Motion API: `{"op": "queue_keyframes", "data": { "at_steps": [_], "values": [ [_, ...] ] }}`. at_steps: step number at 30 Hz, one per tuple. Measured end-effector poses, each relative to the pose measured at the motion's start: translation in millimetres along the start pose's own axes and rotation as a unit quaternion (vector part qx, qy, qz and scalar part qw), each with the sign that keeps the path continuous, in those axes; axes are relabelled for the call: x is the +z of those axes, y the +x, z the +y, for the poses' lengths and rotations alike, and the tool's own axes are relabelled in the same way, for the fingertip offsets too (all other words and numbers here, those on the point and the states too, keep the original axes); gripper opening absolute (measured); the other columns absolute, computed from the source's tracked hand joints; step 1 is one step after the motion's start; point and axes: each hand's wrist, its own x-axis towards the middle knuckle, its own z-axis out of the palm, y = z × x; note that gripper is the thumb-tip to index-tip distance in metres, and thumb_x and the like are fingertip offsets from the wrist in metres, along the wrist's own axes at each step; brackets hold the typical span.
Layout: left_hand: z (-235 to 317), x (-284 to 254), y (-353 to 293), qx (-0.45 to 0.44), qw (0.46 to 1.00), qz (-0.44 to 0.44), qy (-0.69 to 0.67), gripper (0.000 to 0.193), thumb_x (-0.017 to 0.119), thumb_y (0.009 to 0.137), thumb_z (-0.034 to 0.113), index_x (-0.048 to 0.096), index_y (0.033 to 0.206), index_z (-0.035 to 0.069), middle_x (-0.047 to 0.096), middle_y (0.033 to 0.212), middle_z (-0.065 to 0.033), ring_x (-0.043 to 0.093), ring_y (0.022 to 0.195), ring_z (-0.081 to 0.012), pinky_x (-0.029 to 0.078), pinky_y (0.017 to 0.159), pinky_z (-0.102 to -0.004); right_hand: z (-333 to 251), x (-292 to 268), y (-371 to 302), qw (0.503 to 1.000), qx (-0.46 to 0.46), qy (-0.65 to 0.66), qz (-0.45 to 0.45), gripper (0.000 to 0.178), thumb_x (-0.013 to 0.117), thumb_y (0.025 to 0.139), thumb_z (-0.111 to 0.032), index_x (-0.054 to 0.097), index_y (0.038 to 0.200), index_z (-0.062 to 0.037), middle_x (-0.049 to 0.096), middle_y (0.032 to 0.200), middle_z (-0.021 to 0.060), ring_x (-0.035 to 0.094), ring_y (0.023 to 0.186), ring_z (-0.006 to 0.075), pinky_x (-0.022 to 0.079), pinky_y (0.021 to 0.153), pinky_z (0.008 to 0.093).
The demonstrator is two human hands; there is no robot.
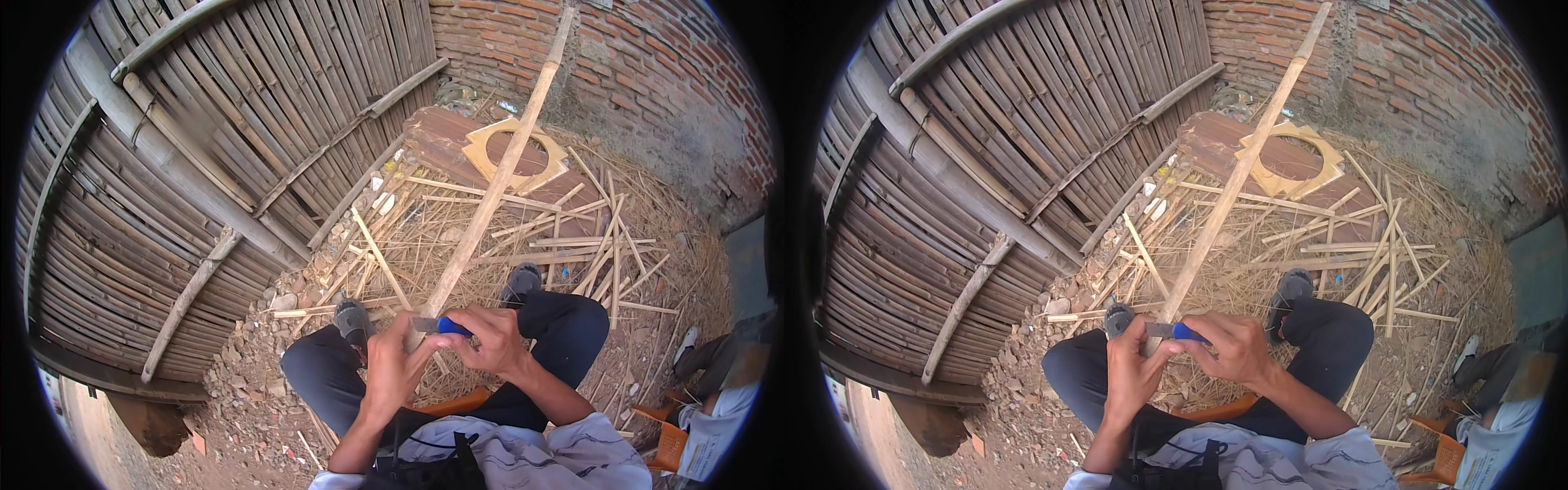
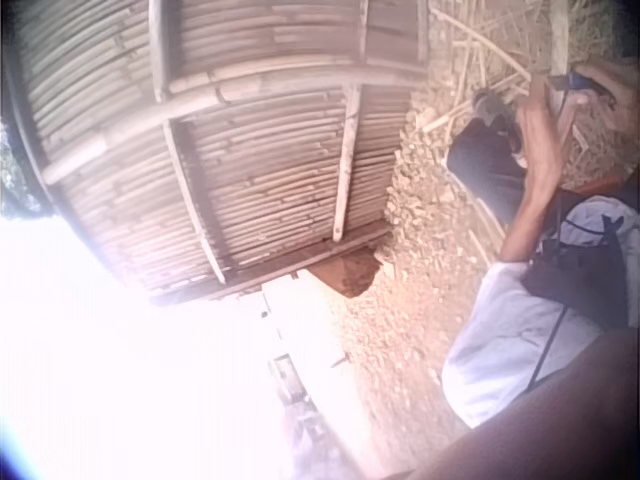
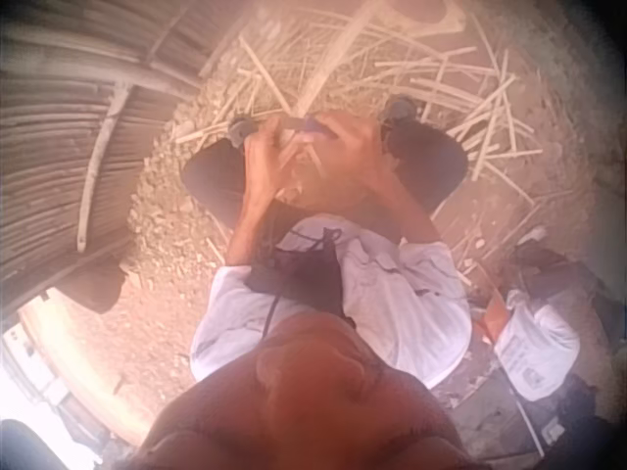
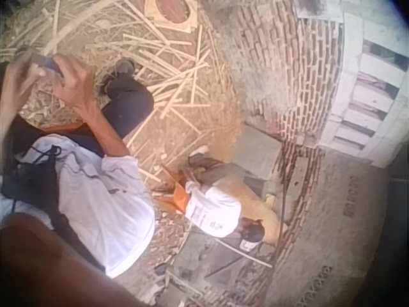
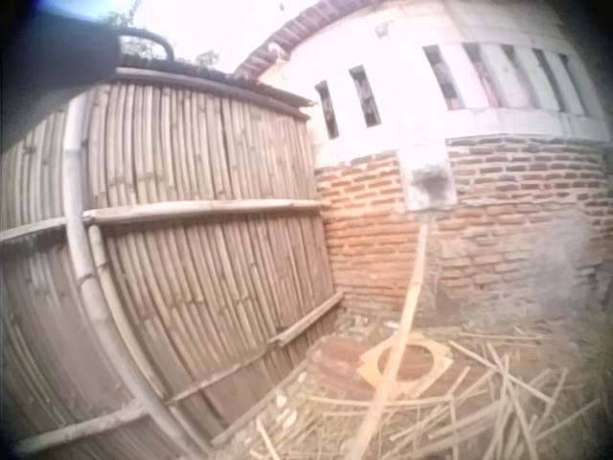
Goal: The person sits on the ground and uses a knife to shave a long, thin piece of wood. They hold the wood with their left hand and scrape the knife along its length with their right hand, creating thin shavings that fall to the ground.
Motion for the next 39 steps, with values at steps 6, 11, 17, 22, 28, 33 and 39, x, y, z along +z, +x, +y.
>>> {"op": "queue_keyframes", "data": {
  "at_steps": [6, 11, 17, 22, 28, 33, 39],
  "values": [
    [-1, 2, -1, 0.009, 1.0, -0.006, 0.018, 0.035, 0.088, 0.096, 0.024, 0.065, 0.093, -0.002, 0.051, 0.063, -0.0035, 0.039, 0.063, -0.0077, 0.034, 0.054, -0.0303, 4, 0, 3, 0.999, -0.028, -0.022, 0.034, 0.026, 0.079, 0.094, -0.025, 0.075, 0.106, -0.0022, 0.072, 0.08, 0.0096, 0.072, 0.062, 0.0261, 0.054, 0.055, 0.0354],
    [-3, -2, -5, -0.02, 0.999, -0.032, 0.021, 0.035, 0.085, 0.099, 0.027, 0.068, 0.099, -0.003, 0.061, 0.067, -0.0169, 0.046, 0.058, -0.0178, 0.045, 0.056, -0.0359, 7, -11, 4, 0.999, -0.014, -0.041, 0.02, 0.027, 0.086, 0.088, -0.023, 0.077, 0.107, -0.0057, 0.076, 0.085, 0.008, 0.074, 0.067, 0.0259, 0.057, 0.058, 0.0364],
    [-2, -5, -3, -0.006, 0.999, -0.032, 0.024, 0.033, 0.083, 0.1, 0.026, 0.07, 0.1, -0.004, 0.06, 0.064, -0.0162, 0.047, 0.054, -0.0211, 0.044, 0.054, -0.0372, 11, -11, 10, 0.998, -0.025, -0.044, 0.042, 0.026, 0.082, 0.095, -0.029, 0.076, 0.099, -0.0044, 0.071, 0.076, 0.0075, 0.07, 0.06, 0.0244, 0.052, 0.054, 0.0348],
    [-5, -10, -8, -0.015, 0.998, -0.046, 0.047, 0.032, 0.083, 0.101, 0.027, 0.072, 0.101, -0.003, 0.06, 0.063, -0.0148, 0.047, 0.053, -0.0184, 0.043, 0.053, -0.0358, 18, -23, 9, 0.995, 0.019, -0.07, 0.065, 0.024, 0.084, 0.094, -0.024, 0.077, 0.103, -0.0031, 0.076, 0.085, 0.0104, 0.074, 0.068, 0.0267, 0.056, 0.059, 0.0358],
    [-11, -26, -27, -0.033, 0.996, -0.078, 0.023, 0.029, 0.083, 0.1, 0.025, 0.073, 0.098, -0.002, 0.066, 0.066, -0.0118, 0.055, 0.052, -0.0163, 0.043, 0.052, -0.0338, 48, -54, 19, 0.982, 0.073, -0.098, 0.143, 0.025, 0.084, 0.095, -0.021, 0.075, 0.105, 0.0007, 0.077, 0.088, 0.0147, 0.077, 0.072, 0.0291, 0.057, 0.061, 0.035],
    [-19, -32, -27, -0.031, 0.997, -0.076, 0.009, 0.028, 0.079, 0.102, 0.02, 0.066, 0.087, -0.001, 0.052, 0.059, -0.0039, 0.043, 0.054, -0.0088, 0.035, 0.052, -0.0309, 44, -57, 13, 0.984, 0.085, -0.106, 0.112, 0.025, 0.084, 0.094, -0.02, 0.076, 0.105, 0.0005, 0.078, 0.089, 0.0145, 0.077, 0.072, 0.0283, 0.058, 0.062, 0.0344],
    [-24, -35, -33, -0.05, 0.997, -0.062, 0.01, 0.027, 0.076, 0.104, 0.021, 0.068, 0.088, 0.0, 0.05, 0.059, -0.002, 0.042, 0.054, -0.0081, 0.035, 0.052, -0.0301, 44, -57, 16, 0.986, 0.058, -0.113, 0.107, 0.026, 0.084, 0.094, -0.021, 0.077, 0.107, -0.0001, 0.078, 0.09, 0.0155, 0.078, 0.074, 0.0286, 0.058, 0.062, 0.0357]
  ]
}}
